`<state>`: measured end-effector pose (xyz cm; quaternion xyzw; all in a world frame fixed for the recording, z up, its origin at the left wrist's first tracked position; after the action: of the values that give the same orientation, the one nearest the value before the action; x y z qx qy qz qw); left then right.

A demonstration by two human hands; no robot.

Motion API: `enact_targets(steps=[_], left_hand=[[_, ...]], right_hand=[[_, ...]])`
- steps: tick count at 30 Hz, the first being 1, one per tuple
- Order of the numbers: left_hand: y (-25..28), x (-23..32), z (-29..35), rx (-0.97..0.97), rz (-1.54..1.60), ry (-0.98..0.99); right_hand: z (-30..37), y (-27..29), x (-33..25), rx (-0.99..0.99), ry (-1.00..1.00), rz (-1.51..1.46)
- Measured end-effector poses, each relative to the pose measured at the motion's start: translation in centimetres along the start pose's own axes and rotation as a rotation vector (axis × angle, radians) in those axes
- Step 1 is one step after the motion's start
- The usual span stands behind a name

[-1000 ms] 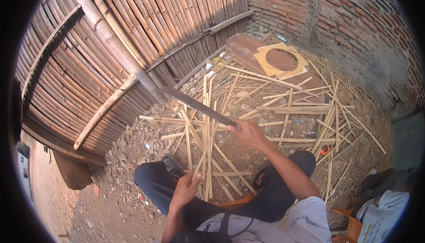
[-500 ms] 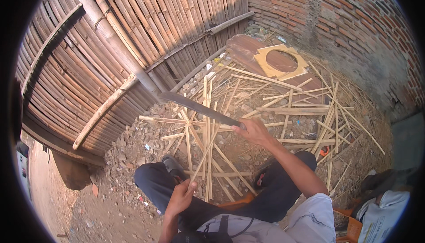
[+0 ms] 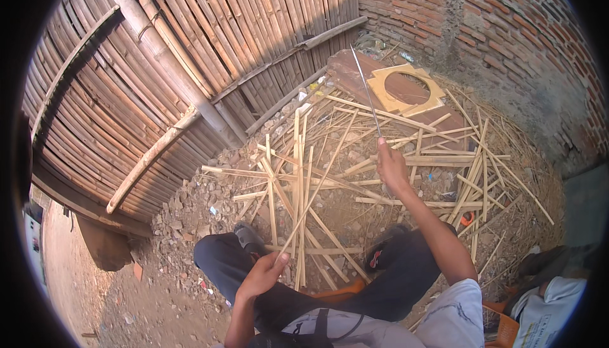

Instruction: The person sits on the ground and uses a long, curved blade to shave thin strips of bamboo. They hold the bamboo in one hand and draw the blade along its length to remove the outer layer, creating fine shavings that fall to the ground.

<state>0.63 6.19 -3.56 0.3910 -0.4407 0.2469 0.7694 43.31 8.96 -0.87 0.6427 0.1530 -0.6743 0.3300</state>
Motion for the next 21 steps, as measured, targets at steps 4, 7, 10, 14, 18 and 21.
enact_targets(steps=[4, 7, 10, 14, 18, 21], left_hand=[[-1.0, 2.4, -2.5, -0.009, 0.087, -0.031], [-2.4, 3.9, -3.9, -0.056, 0.08, -0.064], [-3.5, 5.4, -5.0, -0.068, 0.054, -0.076], [-4.3, 8.6, -5.8, 0.093, 0.401, -0.289], [-4.1, 6.4, -6.2, 0.09, -0.021, -0.108], [-3.6, 5.9, -6.0, 0.172, -0.044, -0.148]], right_hand=[[3.0, -1.3, -1.5, -0.074, 0.263, -0.012], [7.9, -3.5, -4.0, -0.147, 0.555, 0.282], [12.5, -6.7, -3.6, -0.317, 0.588, 0.486], [17.6, -10.5, -1.3, -0.393, 0.695, 0.579], [18.6, -11.3, -1.2, -0.412, 0.71, 0.512], [18.7, -11.7, -1.5, -0.437, 0.72, 0.503]])
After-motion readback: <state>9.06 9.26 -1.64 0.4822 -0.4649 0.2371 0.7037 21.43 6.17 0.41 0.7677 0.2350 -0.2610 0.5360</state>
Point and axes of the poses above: each hand's wrist, its own z-axis away from the middle knuckle, its own y-axis out of the back of the hand, x = y × z, the point moved 10 cm from there along -z, towards the middle knuckle, and after that the axes turned 11 degrees about x, right-handed, at the moved point
